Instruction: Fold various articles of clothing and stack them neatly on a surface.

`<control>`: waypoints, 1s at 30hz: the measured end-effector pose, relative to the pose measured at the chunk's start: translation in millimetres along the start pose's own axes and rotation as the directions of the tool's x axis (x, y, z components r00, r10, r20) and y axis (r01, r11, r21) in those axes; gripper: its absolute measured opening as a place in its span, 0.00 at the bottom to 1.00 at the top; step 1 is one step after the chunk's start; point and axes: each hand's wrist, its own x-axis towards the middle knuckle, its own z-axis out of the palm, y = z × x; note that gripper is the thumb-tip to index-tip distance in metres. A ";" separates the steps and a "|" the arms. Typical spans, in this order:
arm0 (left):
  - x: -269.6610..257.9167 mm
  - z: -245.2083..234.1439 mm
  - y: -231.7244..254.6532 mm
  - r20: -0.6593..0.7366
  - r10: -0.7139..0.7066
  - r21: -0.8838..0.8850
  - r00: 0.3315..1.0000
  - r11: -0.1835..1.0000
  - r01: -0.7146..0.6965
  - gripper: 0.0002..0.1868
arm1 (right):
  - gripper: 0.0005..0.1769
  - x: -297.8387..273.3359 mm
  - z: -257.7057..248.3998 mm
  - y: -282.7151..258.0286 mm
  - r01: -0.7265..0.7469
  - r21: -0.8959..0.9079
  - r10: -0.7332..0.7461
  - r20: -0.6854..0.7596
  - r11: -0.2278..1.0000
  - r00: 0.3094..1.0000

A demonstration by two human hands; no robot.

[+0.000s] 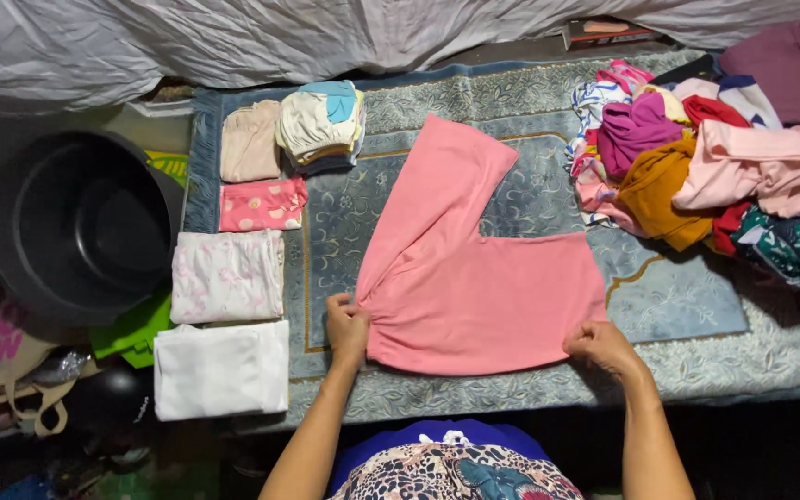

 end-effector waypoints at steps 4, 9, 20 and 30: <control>21.3 0.3 -20.8 -0.068 -0.019 0.129 0.998 0.991 0.028 0.27 | 0.12 -8.7 16.0 -60.7 -0.002 0.004 0.003 -0.150 1.000 0.989; 39.8 21.6 -49.4 0.153 0.284 0.381 0.946 0.867 -0.322 0.16 | 0.18 45.7 21.6 -93.8 0.358 -0.414 -0.528 -0.439 0.837 0.727; 114.2 -5.2 58.6 -0.226 0.305 -0.086 0.925 0.940 -0.331 0.26 | 0.20 172.4 39.0 -230.9 0.370 -0.380 -0.499 -0.334 0.848 0.800; 82.3 42.2 26.5 -0.219 -0.271 -0.357 0.937 0.916 0.181 0.33 | 0.32 281.6 80.7 -308.4 0.425 -0.671 -0.743 -0.291 0.607 0.603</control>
